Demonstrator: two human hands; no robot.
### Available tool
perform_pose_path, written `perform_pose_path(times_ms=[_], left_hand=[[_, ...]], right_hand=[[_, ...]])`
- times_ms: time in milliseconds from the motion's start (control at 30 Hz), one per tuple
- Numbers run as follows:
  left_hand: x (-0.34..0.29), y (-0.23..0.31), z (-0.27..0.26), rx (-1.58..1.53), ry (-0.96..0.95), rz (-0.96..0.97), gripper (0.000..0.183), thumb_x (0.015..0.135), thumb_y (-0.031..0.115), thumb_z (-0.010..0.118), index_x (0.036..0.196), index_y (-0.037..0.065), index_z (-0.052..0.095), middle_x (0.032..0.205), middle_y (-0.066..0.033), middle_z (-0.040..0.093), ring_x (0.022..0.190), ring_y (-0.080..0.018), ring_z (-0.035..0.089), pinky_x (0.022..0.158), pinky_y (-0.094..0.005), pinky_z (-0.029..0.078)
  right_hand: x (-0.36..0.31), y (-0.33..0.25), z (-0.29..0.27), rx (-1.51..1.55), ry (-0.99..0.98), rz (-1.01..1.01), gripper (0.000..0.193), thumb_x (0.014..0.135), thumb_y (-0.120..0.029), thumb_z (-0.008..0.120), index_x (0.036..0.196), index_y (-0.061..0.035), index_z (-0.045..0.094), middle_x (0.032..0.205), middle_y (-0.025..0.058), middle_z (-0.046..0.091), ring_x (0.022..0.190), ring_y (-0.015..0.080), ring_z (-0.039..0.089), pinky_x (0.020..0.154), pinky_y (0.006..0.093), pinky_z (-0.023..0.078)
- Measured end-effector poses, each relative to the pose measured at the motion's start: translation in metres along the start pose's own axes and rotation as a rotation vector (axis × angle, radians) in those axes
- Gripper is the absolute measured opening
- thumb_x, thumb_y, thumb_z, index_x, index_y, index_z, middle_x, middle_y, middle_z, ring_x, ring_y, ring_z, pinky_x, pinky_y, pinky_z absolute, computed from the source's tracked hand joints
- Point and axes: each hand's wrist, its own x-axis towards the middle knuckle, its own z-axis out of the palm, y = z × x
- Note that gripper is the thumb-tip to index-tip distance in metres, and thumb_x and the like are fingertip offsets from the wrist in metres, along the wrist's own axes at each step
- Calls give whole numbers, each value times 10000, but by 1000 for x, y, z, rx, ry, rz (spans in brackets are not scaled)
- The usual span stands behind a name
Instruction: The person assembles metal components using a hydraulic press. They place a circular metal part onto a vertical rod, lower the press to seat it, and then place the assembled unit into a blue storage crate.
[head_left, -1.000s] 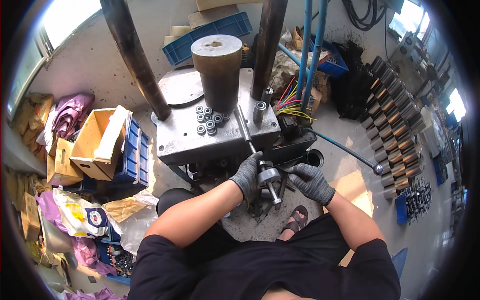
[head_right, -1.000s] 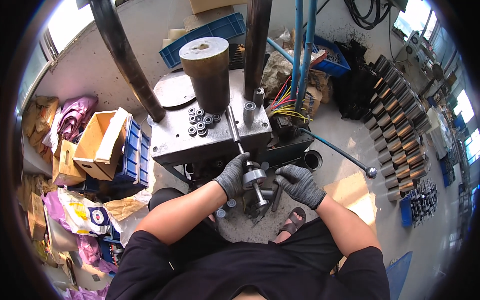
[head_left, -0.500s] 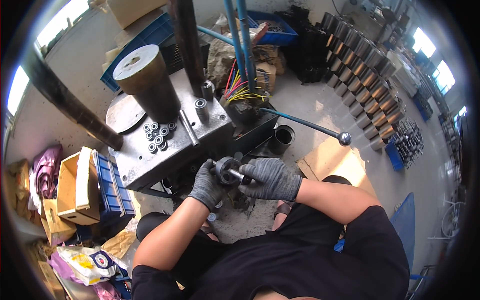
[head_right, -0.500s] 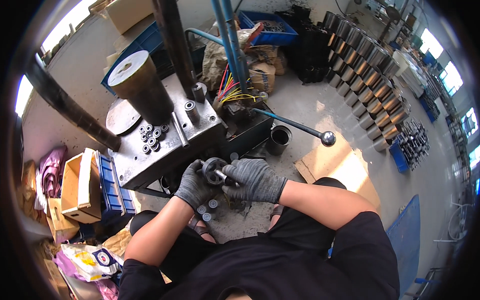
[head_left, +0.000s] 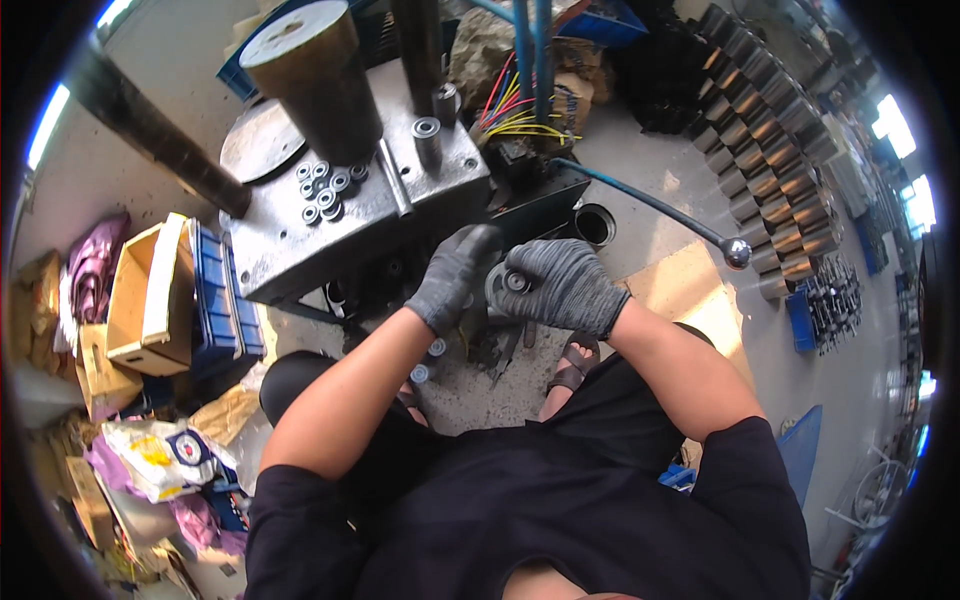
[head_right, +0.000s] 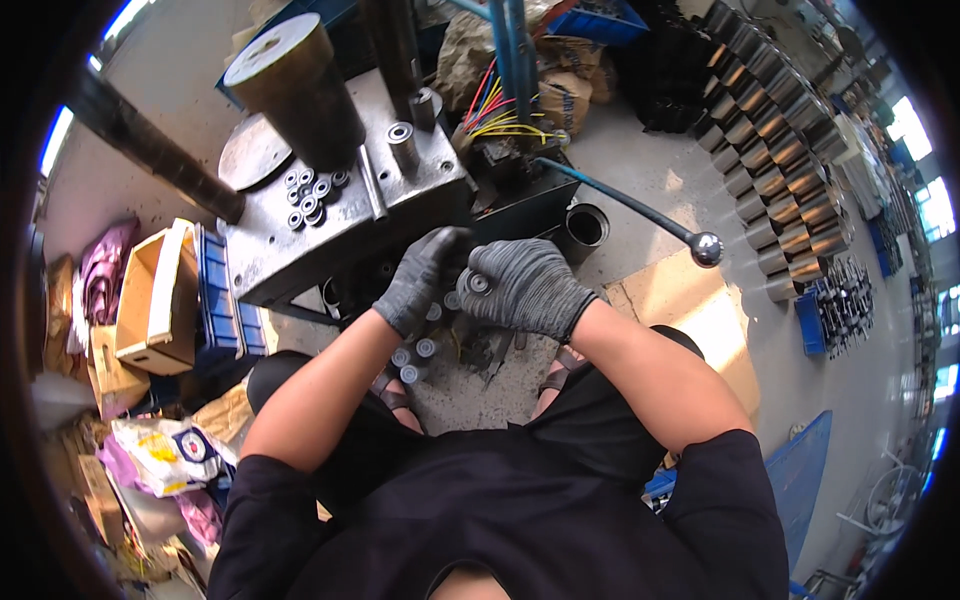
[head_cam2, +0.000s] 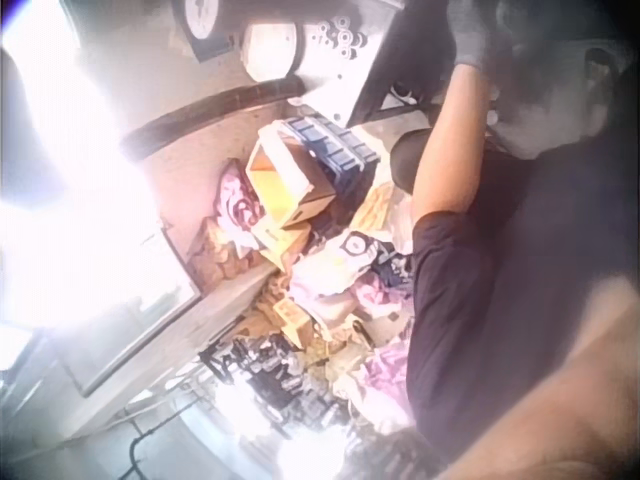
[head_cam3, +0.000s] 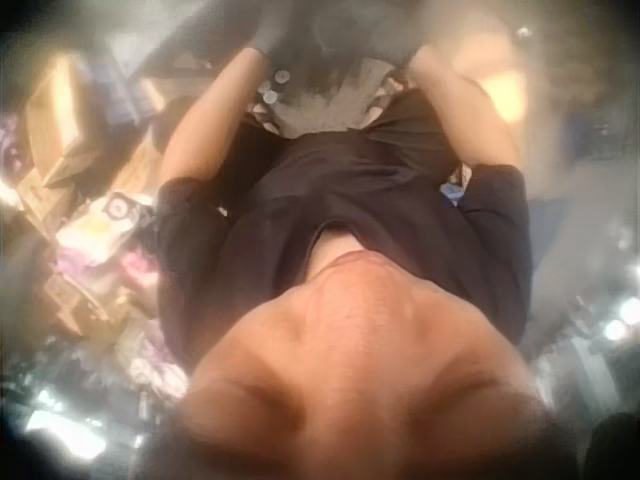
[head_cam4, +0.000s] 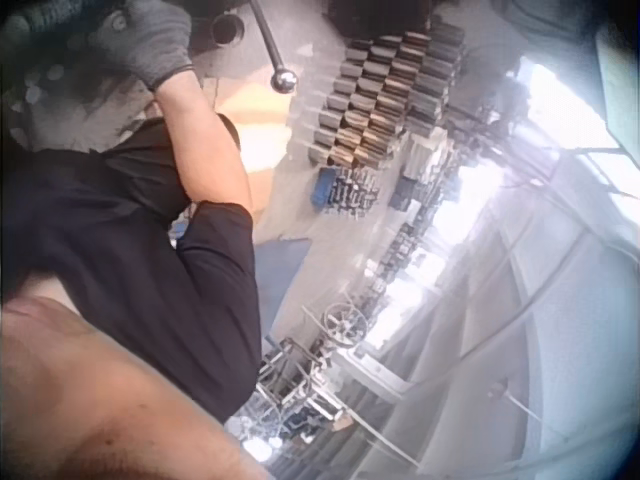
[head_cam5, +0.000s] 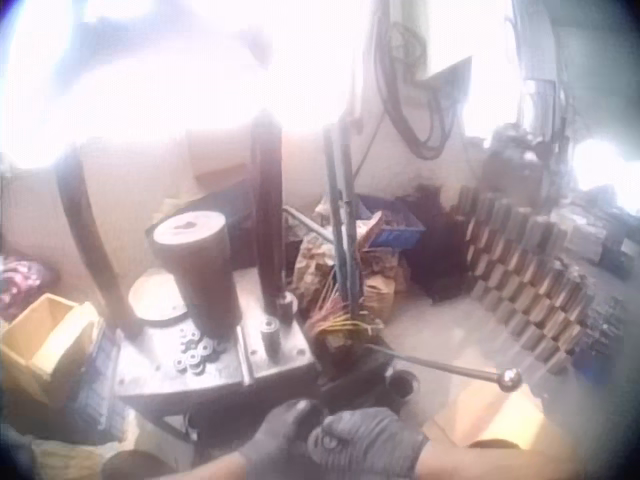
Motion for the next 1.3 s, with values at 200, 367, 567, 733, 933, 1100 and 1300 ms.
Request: perform_pose_path(times_ms=[200, 367, 567, 733, 933, 1100, 1300], left_hand=[[4, 8, 14, -83, -313, -152, 575, 1119, 491, 432, 1373, 25, 651, 1297, -107, 707, 1188, -194, 652, 1096, -370, 480], [11, 2, 3, 290, -217, 217, 528, 1125, 469, 435, 1352, 46, 656, 1258, -90, 712, 1157, -179, 656, 1053, -345, 505], [-64, -22, 9, 419, -420, -345, 578, 1124, 517, 431, 1340, 25, 643, 1024, -101, 752, 1015, -181, 689, 1000, -356, 516], [-55, -27, 7, 674, -477, -292, 564, 1126, 497, 451, 1414, 53, 646, 1206, -119, 757, 1135, -177, 675, 1055, -345, 487], [-44, -10, 16, 521, -334, -274, 545, 1104, 495, 498, 1320, 28, 676, 1064, -144, 751, 988, -212, 689, 937, -365, 536], [-29, -43, 8, 761, -342, 134, 441, 1050, 340, 594, 1368, 35, 611, 1168, -190, 707, 1084, -311, 687, 949, -392, 548], [-20, -40, 7, 396, -297, -148, 485, 1036, 288, 623, 1436, 34, 524, 1174, -161, 689, 973, -312, 711, 875, -390, 576]], right_hand=[[-5, -3, -7, 127, 83, -31, 415, 733, -307, 916, 1011, -49, 747, 854, 108, 726, 750, 273, 720, 706, 354, 587], [1, 20, -8, 175, 87, 123, 415, 754, -406, 879, 964, -74, 746, 862, 107, 739, 816, 300, 729, 751, 405, 586], [-4, 63, -21, -144, 36, 322, 425, 790, -477, 789, 949, -86, 740, 884, 174, 739, 868, 382, 716, 811, 472, 569], [-9, 89, -41, -152, 91, 410, 353, 795, -349, 809, 1021, -85, 748, 935, 175, 752, 905, 345, 734, 826, 427, 583], [-22, 83, -40, -73, 43, 442, 411, 771, -354, 838, 1055, -68, 755, 923, 188, 759, 871, 355, 743, 808, 424, 588], [-26, 62, -32, -59, 47, 397, 449, 739, -393, 847, 1032, -64, 760, 934, 190, 754, 899, 374, 734, 830, 444, 588], [-24, 32, -29, -72, 75, 281, 342, 777, -420, 731, 881, -94, 720, 797, 178, 708, 808, 395, 701, 760, 483, 570]])
